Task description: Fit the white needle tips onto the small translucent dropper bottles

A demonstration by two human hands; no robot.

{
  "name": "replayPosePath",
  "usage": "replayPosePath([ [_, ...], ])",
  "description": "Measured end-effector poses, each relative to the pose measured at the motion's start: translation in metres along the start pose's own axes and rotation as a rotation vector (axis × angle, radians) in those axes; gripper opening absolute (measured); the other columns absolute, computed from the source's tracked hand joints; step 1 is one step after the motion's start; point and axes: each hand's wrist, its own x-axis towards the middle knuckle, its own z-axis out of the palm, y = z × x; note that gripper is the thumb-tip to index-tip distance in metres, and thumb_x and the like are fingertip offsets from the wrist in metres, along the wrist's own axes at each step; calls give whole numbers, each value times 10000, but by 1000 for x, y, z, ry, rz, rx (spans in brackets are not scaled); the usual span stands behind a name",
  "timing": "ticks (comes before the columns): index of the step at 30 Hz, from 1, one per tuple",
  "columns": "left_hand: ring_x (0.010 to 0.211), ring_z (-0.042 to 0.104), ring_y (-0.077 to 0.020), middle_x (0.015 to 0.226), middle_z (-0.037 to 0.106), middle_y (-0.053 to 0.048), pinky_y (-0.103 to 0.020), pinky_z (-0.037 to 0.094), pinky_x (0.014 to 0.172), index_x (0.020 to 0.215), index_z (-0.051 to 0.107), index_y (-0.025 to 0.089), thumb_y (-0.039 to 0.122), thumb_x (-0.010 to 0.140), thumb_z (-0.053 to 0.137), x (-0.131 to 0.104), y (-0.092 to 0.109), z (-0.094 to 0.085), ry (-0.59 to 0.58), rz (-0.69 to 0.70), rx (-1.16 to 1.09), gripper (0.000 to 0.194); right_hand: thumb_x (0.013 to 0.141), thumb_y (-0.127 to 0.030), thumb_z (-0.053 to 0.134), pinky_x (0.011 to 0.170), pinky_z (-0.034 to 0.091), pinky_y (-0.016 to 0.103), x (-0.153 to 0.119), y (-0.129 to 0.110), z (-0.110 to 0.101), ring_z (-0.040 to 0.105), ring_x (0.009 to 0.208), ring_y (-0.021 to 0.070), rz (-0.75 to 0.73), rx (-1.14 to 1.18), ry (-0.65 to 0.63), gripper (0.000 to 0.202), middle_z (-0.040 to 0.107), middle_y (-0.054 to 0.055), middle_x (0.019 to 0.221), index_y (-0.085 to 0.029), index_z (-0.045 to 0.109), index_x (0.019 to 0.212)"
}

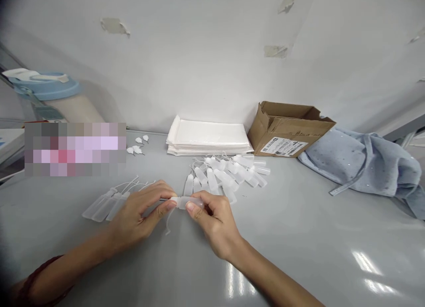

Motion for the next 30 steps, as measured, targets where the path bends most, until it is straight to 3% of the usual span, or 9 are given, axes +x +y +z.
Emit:
replayPosePath([
  [2, 715, 515, -133, 734, 577, -15, -247, 418, 655, 833, 571, 168, 205, 916, 442, 1, 0, -1, 8, 33, 26, 158, 888, -394, 462, 485, 294, 244, 0, 0, -1, 370, 525, 107, -88, -102, 21, 305, 435, -21, 585, -160, 609, 760],
  [4, 761, 539, -138, 790, 604, -24, -252, 435, 701, 872, 582, 171, 209, 914, 449, 3, 0, -5, 34, 21, 63, 144, 901, -297, 457, 490, 324, 249, 0, -1, -5, 412, 537, 116, -321, -307, 117, 213, 493, -2, 629, -159, 608, 841],
  [8, 819, 560, -160, 876, 631, -31, -243, 446, 666, 888, 595, 183, 273, 910, 452, 12, -6, -23, 224, -155, 251, 170, 842, -134, 540, 548, 389, 272, 7, 1, -26, 510, 654, 158, -805, -707, 543, 207, 584, 61, 799, -172, 566, 1044],
  [10, 834, 563, -177, 884, 637, -43, -265, 453, 693, 888, 596, 167, 272, 901, 449, 16, -17, -38, 351, -198, 390, 181, 820, -124, 573, 606, 419, 298, 15, 3, -40, 532, 698, 175, -836, -814, 726, 245, 595, 80, 858, -180, 573, 1059],
  [12, 894, 554, -221, 920, 638, -76, -325, 454, 769, 919, 605, 144, 248, 895, 420, 19, -35, -55, 379, -205, 575, 213, 814, -151, 587, 672, 438, 339, 23, 5, -51, 529, 766, 206, -787, -927, 808, 233, 586, 95, 895, -183, 587, 1045],
  [15, 965, 537, -293, 1003, 607, -154, -428, 437, 848, 975, 614, 101, 222, 879, 366, 21, -66, -79, 280, -265, 785, 292, 813, -196, 581, 756, 439, 412, 30, 8, -55, 506, 902, 261, -706, -1017, 793, 260, 548, 128, 1003, -177, 569, 1072],
  [18, 1017, 527, -286, 1073, 603, -151, -431, 417, 907, 1023, 615, 115, 169, 865, 328, 21, -90, -91, 192, -226, 797, 333, 802, -172, 582, 787, 435, 433, 26, 8, -43, 504, 962, 277, -715, -965, 730, 290, 533, 141, 1064, -175, 544, 1090],
  [24, 1068, 460, -280, 1292, 539, -80, -448, 393, 930, 1170, 576, 160, 35, 764, 362, 21, -106, -90, 44, -140, 804, 476, 823, -88, 517, 782, 433, 443, 11, 11, -9, 514, 976, 273, -758, -893, 427, 278, 531, 143, 1061, -180, 509, 1086],
  [30, 1047, 450, -261, 1329, 524, -69, -421, 408, 916, 1209, 558, 151, -41, 684, 351, 24, -118, -89, -24, -109, 790, 596, 837, -61, 471, 756, 439, 418, 0, 16, 14, 502, 934, 250, -725, -793, 160, 221, 543, 138, 1019, -147, 525, 1034],
])
